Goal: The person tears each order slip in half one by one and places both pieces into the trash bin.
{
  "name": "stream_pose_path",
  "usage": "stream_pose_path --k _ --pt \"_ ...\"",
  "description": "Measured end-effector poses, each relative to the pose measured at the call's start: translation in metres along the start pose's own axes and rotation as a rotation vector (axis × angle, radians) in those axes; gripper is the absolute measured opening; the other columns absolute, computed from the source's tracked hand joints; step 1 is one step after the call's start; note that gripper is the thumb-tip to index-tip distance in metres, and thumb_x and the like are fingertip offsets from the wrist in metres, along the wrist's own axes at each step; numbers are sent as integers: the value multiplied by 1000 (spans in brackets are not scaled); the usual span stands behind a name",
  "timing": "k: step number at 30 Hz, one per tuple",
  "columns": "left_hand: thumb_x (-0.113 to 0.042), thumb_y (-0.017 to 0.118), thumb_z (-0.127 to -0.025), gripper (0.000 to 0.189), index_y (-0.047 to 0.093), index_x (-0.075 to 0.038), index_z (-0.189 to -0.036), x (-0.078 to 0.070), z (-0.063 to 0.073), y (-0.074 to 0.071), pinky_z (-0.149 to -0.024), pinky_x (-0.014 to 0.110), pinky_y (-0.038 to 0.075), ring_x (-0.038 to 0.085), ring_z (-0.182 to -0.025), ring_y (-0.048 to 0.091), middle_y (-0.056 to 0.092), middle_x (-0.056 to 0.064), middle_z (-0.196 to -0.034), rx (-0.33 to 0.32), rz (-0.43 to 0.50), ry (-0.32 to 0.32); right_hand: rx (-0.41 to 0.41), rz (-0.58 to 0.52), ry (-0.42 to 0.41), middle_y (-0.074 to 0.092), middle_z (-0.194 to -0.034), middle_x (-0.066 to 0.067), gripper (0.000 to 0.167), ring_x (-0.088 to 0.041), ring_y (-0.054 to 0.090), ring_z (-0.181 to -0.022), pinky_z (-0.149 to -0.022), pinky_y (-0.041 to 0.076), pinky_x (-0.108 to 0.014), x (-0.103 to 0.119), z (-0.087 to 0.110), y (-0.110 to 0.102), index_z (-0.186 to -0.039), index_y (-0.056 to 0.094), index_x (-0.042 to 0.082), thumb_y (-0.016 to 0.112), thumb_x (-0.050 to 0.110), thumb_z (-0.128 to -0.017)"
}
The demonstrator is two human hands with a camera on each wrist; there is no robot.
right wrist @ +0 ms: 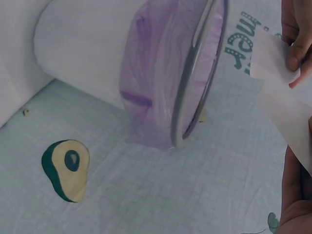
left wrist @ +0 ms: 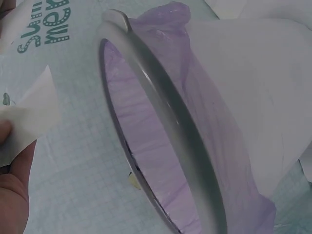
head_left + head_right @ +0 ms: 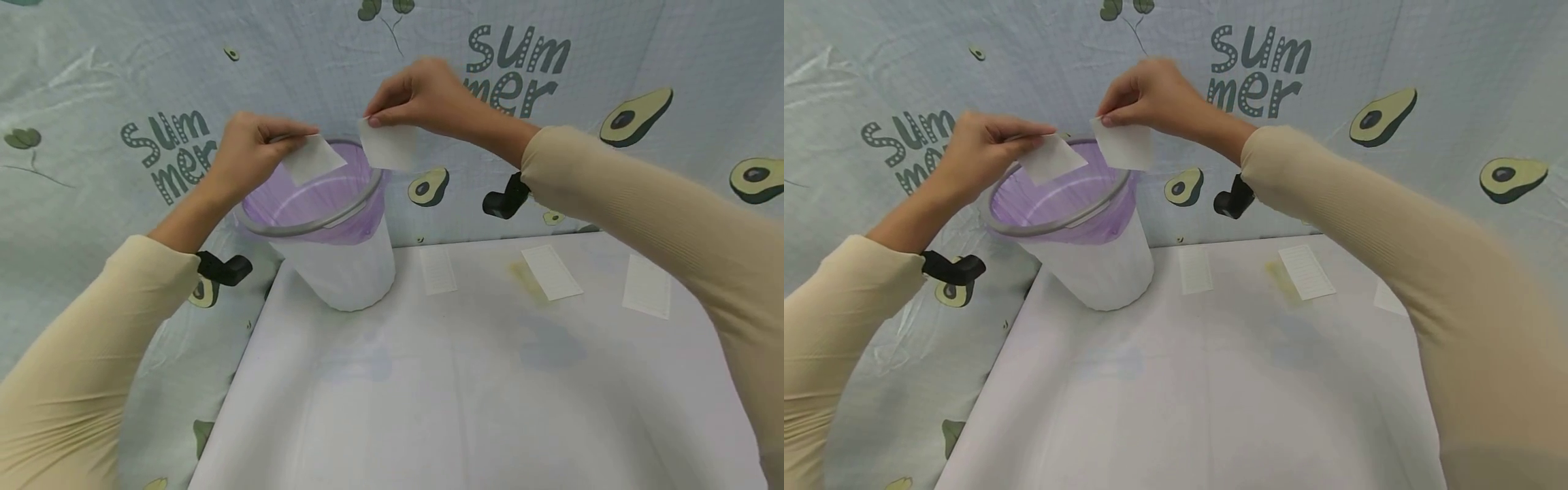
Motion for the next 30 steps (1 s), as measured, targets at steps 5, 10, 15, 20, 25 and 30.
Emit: stream_pose_path --k 5,10,15,20,25,30 --pt "-12 67 -100 19 79 -12 -115 2 0 0 -70 10 47 -9 -84 64 73 13 -117 -12 12 -36 3 -19 -21 78 -104 1 21 -5 69 -86 -74 51 -20 5 -17 7 -106 82 13 75 30 -95" --pt "-14 68 -100 20 78 -11 -117 6 -3 0 -67 10 47 -11 -79 63 72 15 -117 -10 15 -68 16 -44 -23 78 -103 1 21 -5 70 -86 -75 52 -20 9 -30 13 -105 82 12 76 29 -94" --pt "-19 68 -100 24 76 -9 -121 13 -7 -2 -68 11 47 -7 -83 63 72 14 -120 -4 25 -136 21 -48 -28 78 -102 1 19 -3 70 -87 -77 52 -20 9 -39 16 -105 82 12 76 27 -94" --pt "-20 67 -100 28 74 -6 -124 17 -7 -7 -72 13 49 -1 -91 66 71 13 -123 -14 66 -180 18 -63 -17 78 -102 1 21 -3 70 -88 -79 52 -20 7 -44 18 -105 82 12 77 27 -93" --pt "-19 67 -100 28 74 -6 -125 20 -8 -9 -75 13 50 1 -98 67 71 11 -126 -28 92 -200 15 -86 20 78 -105 0 24 -2 70 -91 -81 52 -20 7 -48 20 -107 81 11 78 29 -92" --pt "-19 68 -100 29 73 -6 -125 25 -9 -12 -76 13 50 0 -95 67 72 8 -124 -36 112 -213 29 -112 10 78 -105 -1 23 -2 70 -92 -82 52 -20 9 -50 26 -106 81 10 78 27 -92"
Point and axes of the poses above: each hand's wrist, its own z-axis away from the middle knuckle, its own y-axis out of the palm, x = y × z, the point moved 3 cm from there along -z, towards the middle knuckle
